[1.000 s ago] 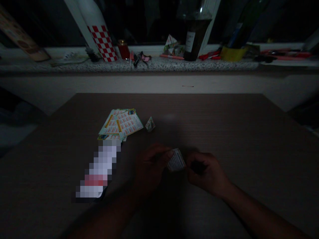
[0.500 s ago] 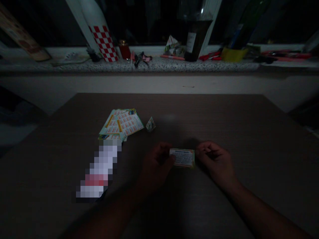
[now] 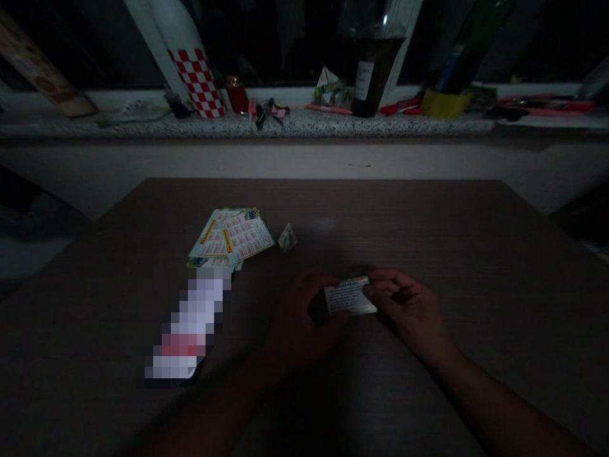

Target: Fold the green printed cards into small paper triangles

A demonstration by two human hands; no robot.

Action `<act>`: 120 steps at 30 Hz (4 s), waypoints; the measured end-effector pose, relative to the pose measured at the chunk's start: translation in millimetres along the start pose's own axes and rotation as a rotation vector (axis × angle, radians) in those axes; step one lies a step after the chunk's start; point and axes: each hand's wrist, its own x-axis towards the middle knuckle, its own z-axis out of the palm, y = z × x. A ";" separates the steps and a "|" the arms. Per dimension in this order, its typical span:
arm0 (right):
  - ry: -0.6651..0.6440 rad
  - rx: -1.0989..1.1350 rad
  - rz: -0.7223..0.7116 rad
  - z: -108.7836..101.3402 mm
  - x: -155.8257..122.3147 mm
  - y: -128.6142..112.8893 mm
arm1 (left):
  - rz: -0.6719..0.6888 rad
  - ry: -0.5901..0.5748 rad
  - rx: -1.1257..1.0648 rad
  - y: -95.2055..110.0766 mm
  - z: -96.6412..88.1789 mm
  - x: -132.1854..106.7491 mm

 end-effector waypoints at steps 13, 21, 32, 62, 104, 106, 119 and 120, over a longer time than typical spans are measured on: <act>-0.137 0.129 -0.042 -2.2 -2.7 5.7 | -0.101 -0.122 0.137 6.0 -2.1 3.3; -0.136 0.080 -0.021 0.2 -3.7 5.5 | -0.143 -0.115 0.048 4.9 -2.6 0.6; -0.093 -0.092 -0.053 -6.9 0.8 12.1 | -0.017 -0.061 0.271 -1.9 -4.2 0.8; -0.234 -1.009 -0.507 -18.2 11.1 4.8 | 0.358 -0.454 0.685 -11.2 -17.9 9.7; -0.519 -0.961 -0.444 -16.6 5.9 -1.6 | 0.175 -0.323 0.680 -9.0 0.5 24.3; -0.522 -0.955 -0.450 -17.0 6.3 -1.7 | 0.168 -0.316 0.717 -8.2 2.7 24.2; -0.438 -0.970 -0.398 -9.1 6.7 2.5 | 0.155 -0.314 0.816 -4.2 8.8 24.1; -0.441 -0.971 -0.396 -9.2 6.6 2.0 | 0.151 -0.311 0.823 -4.0 9.4 24.1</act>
